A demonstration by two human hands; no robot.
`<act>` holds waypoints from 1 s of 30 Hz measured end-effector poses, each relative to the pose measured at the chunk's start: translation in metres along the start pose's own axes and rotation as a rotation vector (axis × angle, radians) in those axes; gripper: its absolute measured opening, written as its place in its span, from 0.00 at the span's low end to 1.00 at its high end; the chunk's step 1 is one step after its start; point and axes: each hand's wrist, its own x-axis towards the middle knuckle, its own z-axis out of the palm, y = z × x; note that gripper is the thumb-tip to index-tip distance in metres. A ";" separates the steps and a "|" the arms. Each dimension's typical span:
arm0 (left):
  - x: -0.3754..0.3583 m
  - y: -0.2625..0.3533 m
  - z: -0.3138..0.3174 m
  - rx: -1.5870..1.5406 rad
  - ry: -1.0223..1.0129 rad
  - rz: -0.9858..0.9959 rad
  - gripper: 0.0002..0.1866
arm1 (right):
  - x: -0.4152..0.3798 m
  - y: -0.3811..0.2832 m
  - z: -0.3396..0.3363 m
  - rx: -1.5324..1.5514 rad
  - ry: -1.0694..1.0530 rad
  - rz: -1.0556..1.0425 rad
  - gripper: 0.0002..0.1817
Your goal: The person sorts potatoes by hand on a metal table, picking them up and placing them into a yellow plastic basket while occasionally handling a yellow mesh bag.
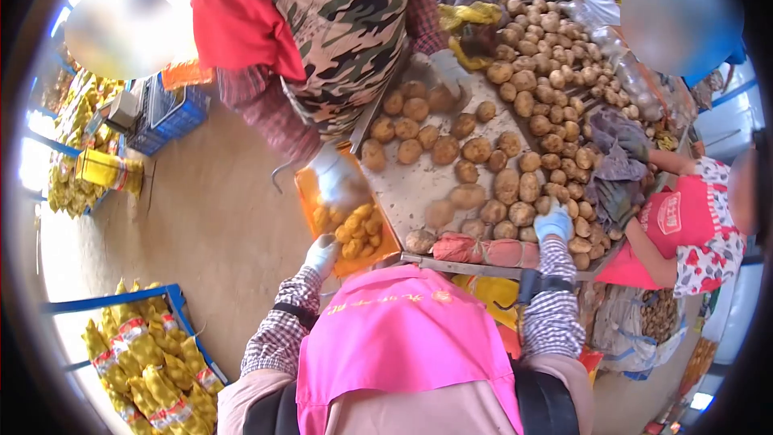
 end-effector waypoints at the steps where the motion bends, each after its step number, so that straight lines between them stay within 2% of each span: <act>1: 0.007 -0.016 0.002 0.138 0.062 0.123 0.20 | 0.004 0.007 0.003 -0.016 0.014 -0.098 0.35; 2: 0.013 -0.032 0.004 0.134 0.072 0.109 0.20 | 0.011 0.006 0.009 -0.021 0.005 -0.112 0.35; 4: -0.007 -0.011 0.011 0.401 0.036 0.208 0.20 | 0.012 0.001 0.007 0.177 -0.020 -0.235 0.34; 6: -0.005 -0.008 0.021 0.486 0.014 0.158 0.20 | 0.016 -0.008 0.017 0.212 -0.077 -0.188 0.33; 8: -0.018 0.011 0.026 0.618 -0.071 0.165 0.19 | 0.021 -0.011 0.038 0.384 0.117 -0.471 0.33; 10: -0.019 0.012 0.030 0.620 -0.083 0.156 0.20 | 0.008 -0.039 0.033 0.578 -0.265 -0.353 0.31; 12: -0.024 0.018 0.032 0.713 -0.187 0.118 0.17 | -0.023 -0.074 0.027 0.252 0.036 -0.640 0.29; 16: -0.021 -0.002 0.045 0.785 -0.221 0.164 0.14 | -0.071 -0.126 0.023 0.314 -0.174 -0.871 0.27; 18: -0.031 0.011 0.050 0.878 -0.231 0.110 0.14 | -0.095 -0.145 0.042 0.527 -0.223 -1.155 0.27; 20: -0.030 -0.003 0.048 0.839 -0.209 0.108 0.13 | -0.091 -0.141 0.038 0.593 -0.244 -1.178 0.27; 21: -0.029 -0.011 0.047 0.813 -0.198 0.150 0.13 | -0.089 -0.139 0.029 0.662 -0.255 -1.186 0.27; 22: -0.029 -0.009 0.047 0.790 -0.190 0.201 0.13 | -0.073 -0.127 0.017 0.618 -0.155 -1.082 0.28; 23: -0.035 -0.006 0.048 0.803 -0.167 0.239 0.12 | -0.041 -0.115 0.033 0.453 0.017 -0.921 0.28; 24: -0.032 -0.014 0.048 0.790 -0.151 0.269 0.13 | -0.028 -0.099 0.004 0.570 0.145 -0.750 0.30; 26: -0.030 -0.018 0.049 0.778 -0.151 0.274 0.13 | 0.021 -0.057 0.004 0.472 0.368 -0.494 0.33; 27: -0.029 -0.020 0.049 0.743 -0.143 0.288 0.13 | 0.035 -0.046 -0.010 0.387 0.145 -0.293 0.34; 28: -0.031 -0.012 0.048 0.713 -0.137 0.299 0.14 | 0.043 -0.043 -0.004 0.397 0.158 -0.281 0.34; 30: -0.046 0.020 0.046 0.696 -0.146 0.265 0.15 | 0.059 -0.039 0.016 0.224 -0.368 -0.380 0.35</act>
